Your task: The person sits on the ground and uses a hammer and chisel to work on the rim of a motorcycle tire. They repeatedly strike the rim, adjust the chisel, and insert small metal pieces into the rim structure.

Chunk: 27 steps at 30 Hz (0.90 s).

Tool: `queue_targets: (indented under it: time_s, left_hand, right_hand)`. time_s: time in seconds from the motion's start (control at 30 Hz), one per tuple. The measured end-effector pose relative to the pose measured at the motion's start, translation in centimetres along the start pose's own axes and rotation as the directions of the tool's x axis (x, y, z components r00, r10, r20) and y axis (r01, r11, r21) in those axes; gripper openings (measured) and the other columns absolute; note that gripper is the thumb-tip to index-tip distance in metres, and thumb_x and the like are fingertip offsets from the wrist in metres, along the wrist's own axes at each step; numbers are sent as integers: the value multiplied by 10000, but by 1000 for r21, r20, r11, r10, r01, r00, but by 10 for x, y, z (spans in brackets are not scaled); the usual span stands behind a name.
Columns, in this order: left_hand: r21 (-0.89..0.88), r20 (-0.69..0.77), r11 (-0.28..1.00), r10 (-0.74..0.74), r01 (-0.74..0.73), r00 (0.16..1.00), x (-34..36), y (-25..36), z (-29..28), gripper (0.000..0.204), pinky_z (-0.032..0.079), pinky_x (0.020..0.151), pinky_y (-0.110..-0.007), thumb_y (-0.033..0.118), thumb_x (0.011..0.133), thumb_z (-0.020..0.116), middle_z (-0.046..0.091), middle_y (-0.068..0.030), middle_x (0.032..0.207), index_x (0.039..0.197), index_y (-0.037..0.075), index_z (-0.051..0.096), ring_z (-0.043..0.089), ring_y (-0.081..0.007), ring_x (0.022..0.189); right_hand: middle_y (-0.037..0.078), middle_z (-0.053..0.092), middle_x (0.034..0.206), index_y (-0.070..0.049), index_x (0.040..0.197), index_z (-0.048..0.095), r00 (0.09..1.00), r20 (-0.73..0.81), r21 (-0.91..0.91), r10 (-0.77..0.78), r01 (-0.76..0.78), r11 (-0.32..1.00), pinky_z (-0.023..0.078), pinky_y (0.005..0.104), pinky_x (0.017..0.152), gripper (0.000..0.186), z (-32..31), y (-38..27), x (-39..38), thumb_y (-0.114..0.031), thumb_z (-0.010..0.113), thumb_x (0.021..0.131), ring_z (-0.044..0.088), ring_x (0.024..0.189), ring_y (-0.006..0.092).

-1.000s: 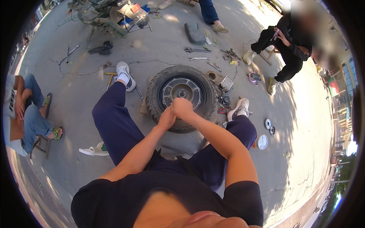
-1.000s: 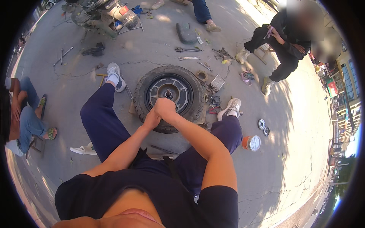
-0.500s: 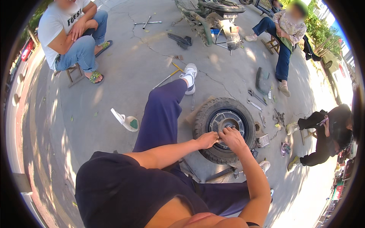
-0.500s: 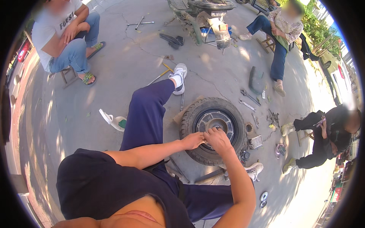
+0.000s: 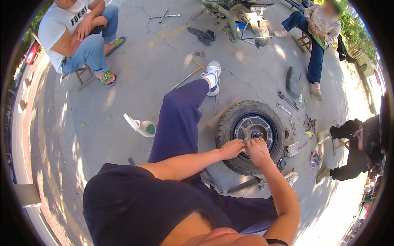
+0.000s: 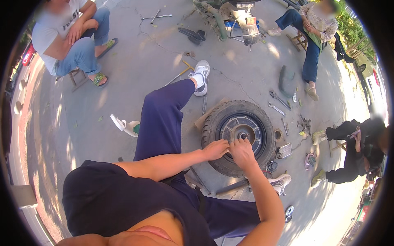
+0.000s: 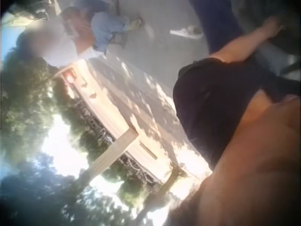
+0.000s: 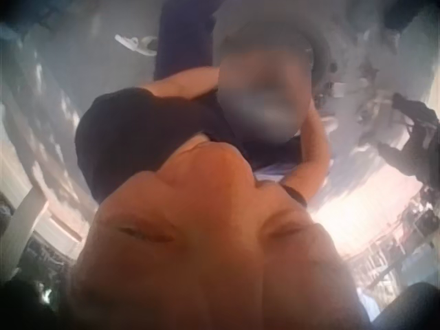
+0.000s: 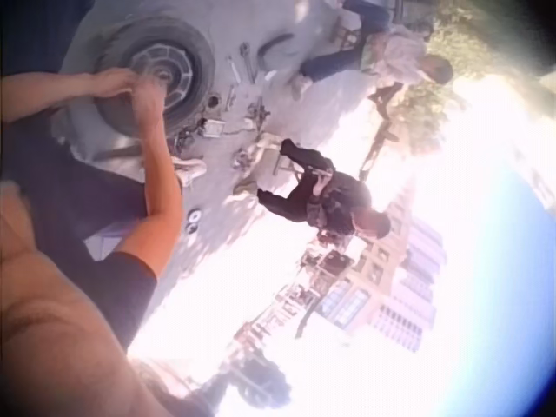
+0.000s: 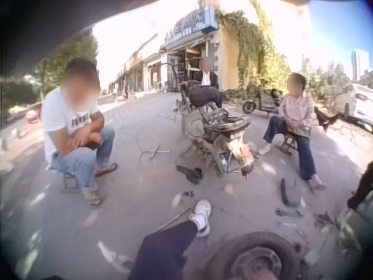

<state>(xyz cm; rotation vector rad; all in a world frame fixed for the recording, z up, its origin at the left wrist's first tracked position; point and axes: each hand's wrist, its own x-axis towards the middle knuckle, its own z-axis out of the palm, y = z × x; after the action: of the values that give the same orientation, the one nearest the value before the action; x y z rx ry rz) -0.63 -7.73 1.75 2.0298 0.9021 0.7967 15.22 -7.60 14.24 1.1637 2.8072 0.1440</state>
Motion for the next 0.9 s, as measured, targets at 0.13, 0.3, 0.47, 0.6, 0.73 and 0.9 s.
queue_targets:
  time_s: [0.13, 0.3, 0.47, 0.6, 0.73, 0.9]
  left_hand:
    - [12, -38, 1000, 13, -13, 999, -4, -6, 8, 115, 483, 864, -420, 122, 889, 604, 592, -118, 956, 920, 17, 640, 579, -317, 984]
    - [-14, -50, 1000, 6, -7, 999, -2, -6, 12, 118, 488, 850, -424, 111, 868, 587, 591, -117, 950, 917, 21, 643, 574, -318, 956]
    - [-17, -58, 1000, 20, -21, 998, 0, -13, 13, 165, 497, 809, -420, 174, 850, 578, 591, -125, 924, 911, 35, 642, 572, -325, 928]
    - [-8, -33, 997, 70, -71, 997, 1, -11, 6, 179, 484, 832, -423, 194, 847, 591, 608, -125, 946, 914, 36, 642, 572, -333, 941]
    - [-67, 18, 998, 12, -11, 1000, 1, -11, 5, 153, 481, 840, -424, 161, 855, 599, 623, -135, 960, 914, 26, 640, 582, -339, 968]
    - [-86, -69, 993, 80, -86, 994, 21, -2, -28, 113, 495, 831, -414, 84, 839, 636, 620, -133, 948, 930, 16, 643, 595, -336, 957]
  right_hand:
    - [118, 656, 759, -75, 766, 633, 941, -63, 90, 334, -328, 940, 470, 400, 723, 159, 11, -36, -4, -199, 642, 864, 652, 753, 283]
    - [137, 678, 738, -66, 755, 645, 772, -43, 46, 634, -632, 773, 505, 405, 687, 220, 25, -64, 0, -241, 615, 884, 686, 713, 295]
    - [165, 701, 733, -66, 736, 670, 543, 64, 59, 837, -840, 540, 554, 418, 624, 208, 23, -83, 21, -193, 578, 874, 714, 677, 317]
    - [222, 696, 767, -21, 792, 695, 414, 137, 157, 900, -906, 392, 553, 465, 679, 330, 19, -95, 24, -263, 514, 925, 705, 736, 383]
    - [214, 697, 790, -17, 769, 670, 507, 100, 182, 856, -855, 485, 550, 459, 680, 231, 15, -81, 21, -179, 548, 879, 702, 753, 379]
    - [195, 674, 849, -15, 800, 655, 623, 22, 357, 782, -736, 576, 519, 475, 709, 278, -14, -54, 27, -234, 542, 927, 665, 802, 394]
